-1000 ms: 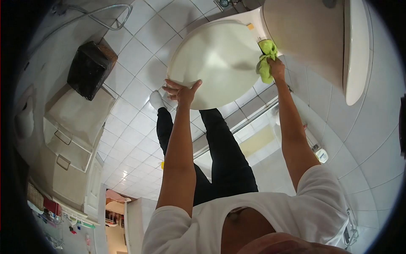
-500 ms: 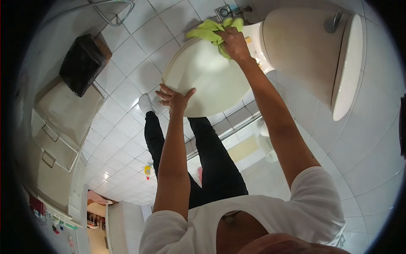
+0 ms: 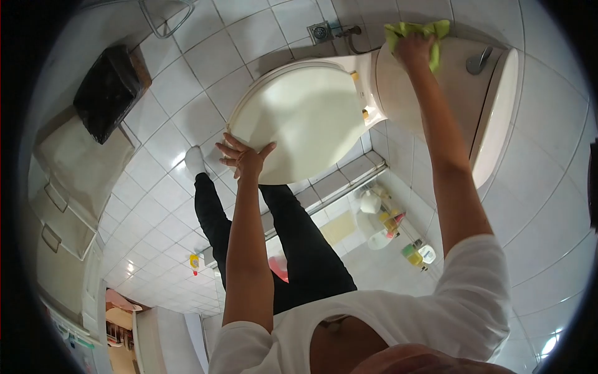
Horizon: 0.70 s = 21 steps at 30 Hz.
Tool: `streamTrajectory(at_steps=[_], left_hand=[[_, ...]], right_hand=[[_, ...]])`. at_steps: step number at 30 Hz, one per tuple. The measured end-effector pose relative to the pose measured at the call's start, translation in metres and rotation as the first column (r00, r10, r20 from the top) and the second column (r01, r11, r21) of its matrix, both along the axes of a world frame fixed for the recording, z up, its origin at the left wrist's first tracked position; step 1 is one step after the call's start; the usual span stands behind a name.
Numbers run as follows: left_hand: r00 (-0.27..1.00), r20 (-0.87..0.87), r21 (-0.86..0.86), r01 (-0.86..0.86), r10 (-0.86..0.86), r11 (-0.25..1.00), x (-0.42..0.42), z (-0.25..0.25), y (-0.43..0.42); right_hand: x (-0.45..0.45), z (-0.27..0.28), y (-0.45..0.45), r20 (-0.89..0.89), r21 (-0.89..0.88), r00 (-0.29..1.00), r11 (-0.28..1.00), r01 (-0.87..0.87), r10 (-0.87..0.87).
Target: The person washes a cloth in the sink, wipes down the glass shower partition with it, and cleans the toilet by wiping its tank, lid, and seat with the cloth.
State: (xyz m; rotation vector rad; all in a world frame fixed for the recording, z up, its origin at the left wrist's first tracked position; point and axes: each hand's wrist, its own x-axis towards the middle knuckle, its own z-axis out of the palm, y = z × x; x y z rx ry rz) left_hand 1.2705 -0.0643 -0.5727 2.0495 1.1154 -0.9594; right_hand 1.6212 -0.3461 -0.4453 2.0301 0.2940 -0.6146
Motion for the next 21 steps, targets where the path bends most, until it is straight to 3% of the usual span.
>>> streamTrajectory(at_steps=[3, 7, 8, 9, 10, 12, 14, 17, 18, 20, 21], left_hand=[[0.999, -0.039, -0.012, 0.006, -0.007, 1.0, 0.009, 0.005, 0.003], [0.999, 0.019, 0.002, 0.037, -0.037, 0.999, 0.0, 0.0, 0.001], [0.999, 0.018, -0.003, 0.034, -0.034, 0.999, 0.004, 0.001, -0.001], [0.999, -0.038, -0.026, 0.025, -0.026, 0.999, 0.012, 0.009, 0.003], [0.995, -0.097, -0.047, 0.018, -0.023, 0.999, 0.015, 0.015, 0.005], [1.0, -0.029, -0.04, 0.007, -0.008, 0.999, 0.01, 0.01, 0.003], [1.0, -0.019, -0.051, 0.007, -0.008, 0.999, 0.006, 0.012, 0.005], [0.999, -0.045, -0.068, -0.009, 0.006, 0.998, 0.011, 0.016, 0.006], [0.999, -0.035, -0.068, -0.005, 0.002, 0.998, 0.01, 0.014, 0.007], [0.999, -0.04, -0.076, -0.003, 0.0, 0.997, 0.01, 0.013, 0.001], [0.999, -0.051, -0.075, -0.008, 0.004, 0.997, 0.011, 0.013, 0.002]], right_hand=[[0.041, -0.02, 0.019, -0.012, 0.05, 0.942, 0.94, 0.336, -0.336], [-0.015, -0.062, -0.019, -0.14, 0.082, 0.978, 0.986, -0.144, 0.155], [-0.037, -0.059, -0.025, -0.181, 0.114, 0.934, 0.949, -0.293, 0.309], [-0.048, -0.033, -0.019, -0.231, 0.172, 0.911, 0.936, -0.308, 0.342], [-0.037, -0.017, -0.012, -0.237, 0.116, 0.937, 0.966, -0.233, 0.255], [-0.01, 0.006, -0.004, -0.236, 0.015, 0.97, 0.998, -0.064, 0.065], [0.039, 0.005, -0.041, -0.02, 0.22, 0.997, 0.973, 0.071, -0.068], [0.065, 0.072, -0.016, -0.198, 0.186, 0.967, 0.963, 0.195, -0.158], [0.038, 0.095, 0.027, -0.166, 0.16, 0.963, 0.958, 0.237, -0.21], [-0.006, 0.077, 0.019, -0.07, 0.06, 0.998, 0.998, 0.005, -0.001], [-0.044, 0.033, -0.013, -0.028, -0.024, 0.963, 0.963, -0.268, 0.267]])
